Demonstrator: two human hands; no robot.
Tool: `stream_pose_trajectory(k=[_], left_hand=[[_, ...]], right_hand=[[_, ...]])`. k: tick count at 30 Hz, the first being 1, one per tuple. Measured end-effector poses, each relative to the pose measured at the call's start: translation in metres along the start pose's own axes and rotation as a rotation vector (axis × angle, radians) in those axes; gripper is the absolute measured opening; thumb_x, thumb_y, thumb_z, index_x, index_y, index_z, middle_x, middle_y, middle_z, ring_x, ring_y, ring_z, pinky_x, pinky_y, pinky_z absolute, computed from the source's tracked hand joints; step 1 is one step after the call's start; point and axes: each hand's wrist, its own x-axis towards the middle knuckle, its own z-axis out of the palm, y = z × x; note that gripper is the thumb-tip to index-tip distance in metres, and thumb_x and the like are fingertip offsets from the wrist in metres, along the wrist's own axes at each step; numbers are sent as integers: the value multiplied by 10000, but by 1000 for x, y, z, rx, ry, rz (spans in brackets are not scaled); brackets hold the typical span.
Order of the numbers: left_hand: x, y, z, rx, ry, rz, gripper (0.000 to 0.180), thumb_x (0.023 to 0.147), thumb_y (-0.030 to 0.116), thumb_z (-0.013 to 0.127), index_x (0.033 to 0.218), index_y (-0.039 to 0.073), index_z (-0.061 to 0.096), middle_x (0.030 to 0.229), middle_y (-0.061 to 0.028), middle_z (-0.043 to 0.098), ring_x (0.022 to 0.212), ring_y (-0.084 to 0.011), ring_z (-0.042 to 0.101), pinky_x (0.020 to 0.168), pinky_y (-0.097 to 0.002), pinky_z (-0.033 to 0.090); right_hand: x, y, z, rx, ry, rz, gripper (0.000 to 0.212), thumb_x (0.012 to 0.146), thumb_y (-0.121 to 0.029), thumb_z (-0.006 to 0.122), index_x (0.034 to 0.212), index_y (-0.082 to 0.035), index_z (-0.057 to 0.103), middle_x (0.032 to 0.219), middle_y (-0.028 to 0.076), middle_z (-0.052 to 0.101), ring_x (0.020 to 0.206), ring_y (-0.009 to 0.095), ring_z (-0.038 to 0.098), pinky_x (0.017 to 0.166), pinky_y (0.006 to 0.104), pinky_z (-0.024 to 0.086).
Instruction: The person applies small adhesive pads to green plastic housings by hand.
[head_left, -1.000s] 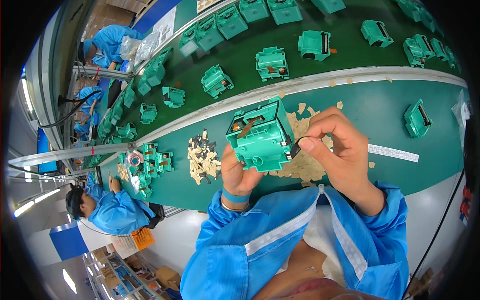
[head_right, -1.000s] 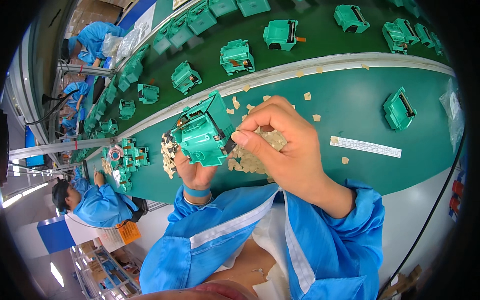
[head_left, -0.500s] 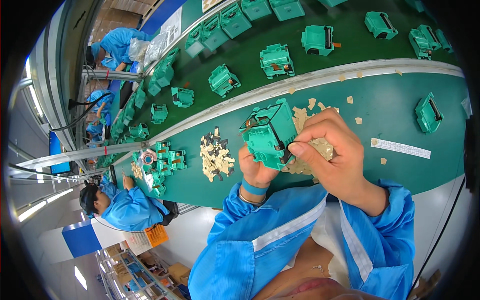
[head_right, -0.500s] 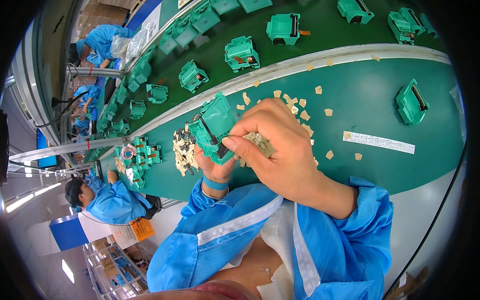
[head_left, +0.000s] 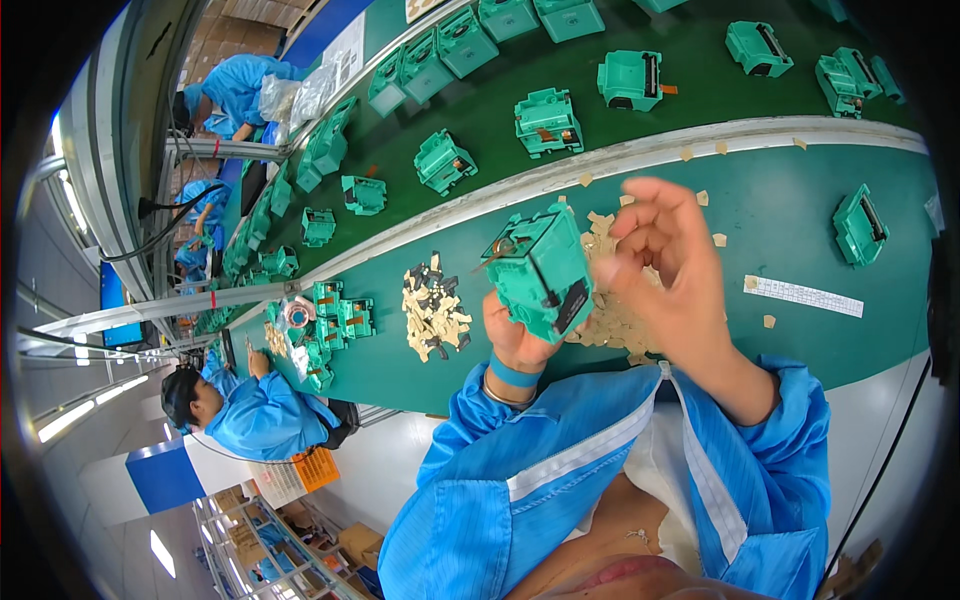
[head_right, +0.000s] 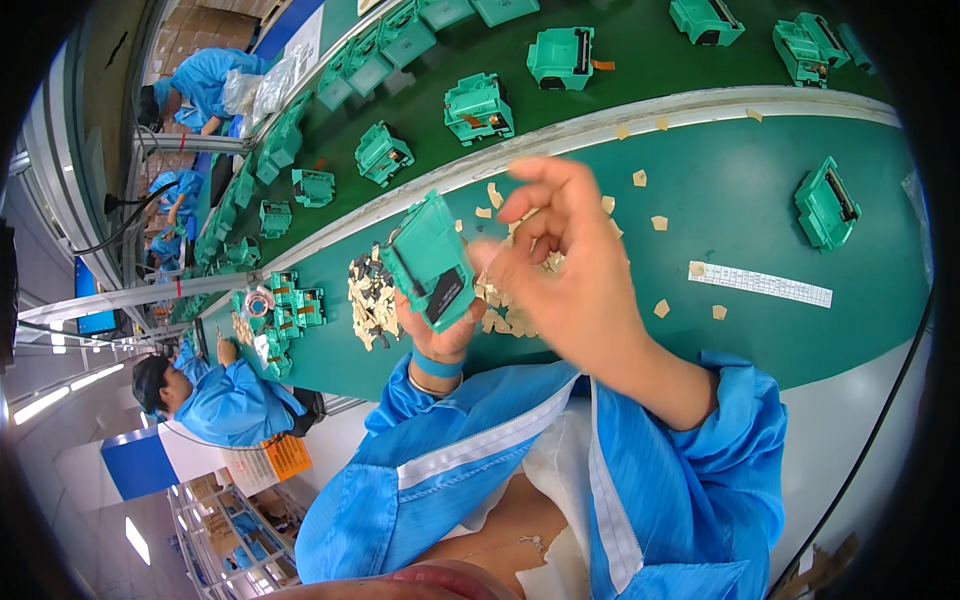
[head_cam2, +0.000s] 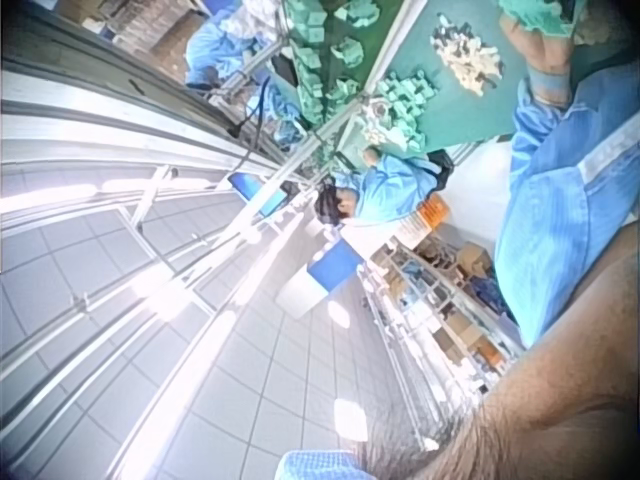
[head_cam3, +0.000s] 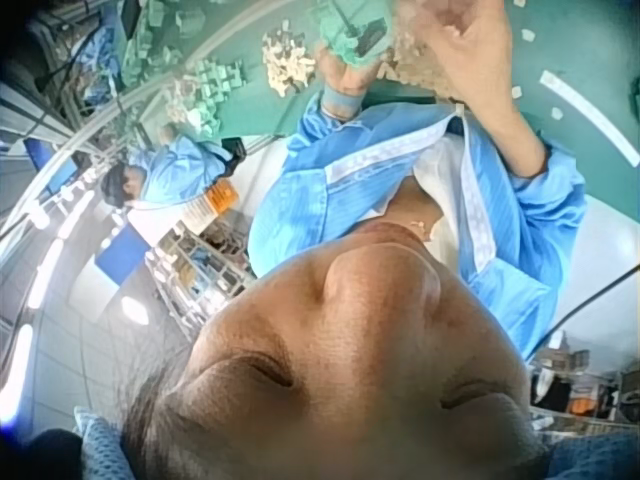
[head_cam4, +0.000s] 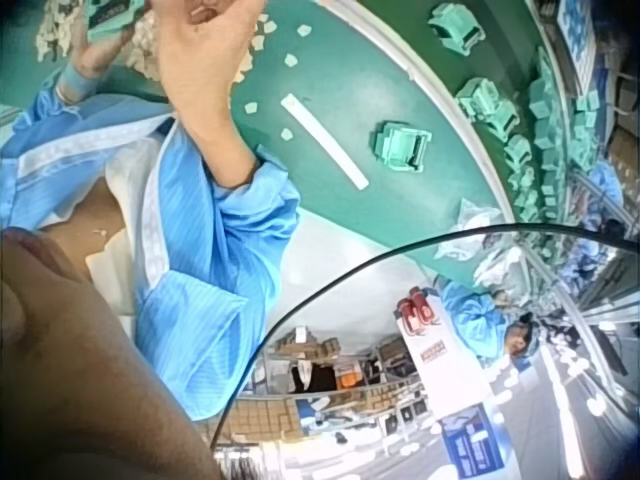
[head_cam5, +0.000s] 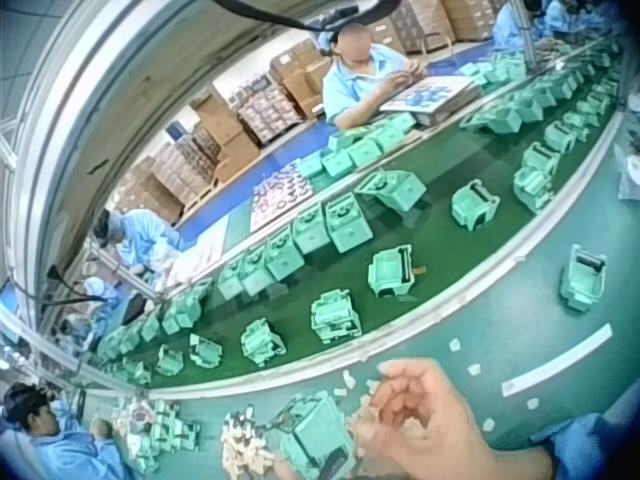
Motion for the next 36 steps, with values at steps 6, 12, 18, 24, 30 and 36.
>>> stream_pose_trajectory(k=[6, 12, 18, 24, 30, 36], left_hand=[[3, 4, -2, 51, 16, -51, 430, 833, 168, 466, 1213, -32, 472, 1163, -214, 549, 986, -355, 586, 787, -481, 508], [45, 67, 39, 886, 138, 525, 366, 892, 124, 510, 1223, -22, 457, 1150, -120, 553, 967, -222, 583, 860, -396, 474], [162, 138, -30, 1409, 646, 478, 267, 861, 222, 617, 1039, 23, 616, 833, 0, 607, 711, -98, 547, 604, -261, 445], [169, 181, -67, 2110, 759, 690, 300, 839, 249, 651, 955, -28, 634, 773, -40, 625, 646, -118, 562, 561, -247, 443], [3, 171, 32, 2309, 716, 864, 130, 811, 152, 660, 865, 34, 652, 792, -63, 646, 689, -135, 583, 628, -270, 467], [-74, 130, -45, 2625, 586, 295, 188, 734, 120, 683, 918, 90, 663, 898, -77, 539, 900, -277, 478, 789, -349, 423]], right_hand=[[3, 6, -2, 120, -147, 100, 397, 845, -95, 615, 1195, -28, 439, 885, 22, 538, 744, 62, 504, 637, 205, 387], [8, 51, -50, 107, 142, 184, 242, 877, -64, 565, 1110, -24, 516, 863, 12, 558, 772, 59, 501, 677, 199, 404], [-3, 75, -63, 27, 170, 169, 159, 886, -44, 547, 1042, -12, 544, 859, -4, 549, 780, 52, 494, 689, 194, 404], [1, 78, -63, -60, 196, 144, 146, 892, -62, 552, 1028, -9, 561, 865, 7, 565, 778, 56, 509, 704, 186, 411], [-2, 64, -62, -49, 177, 86, 152, 888, -48, 557, 1030, 7, 564, 874, 16, 570, 779, 62, 513, 700, 185, 411], [-11, 63, -52, -64, 31, 86, 136, 868, -13, 576, 1003, 9, 571, 873, 13, 561, 779, 60, 500, 692, 184, 403]])
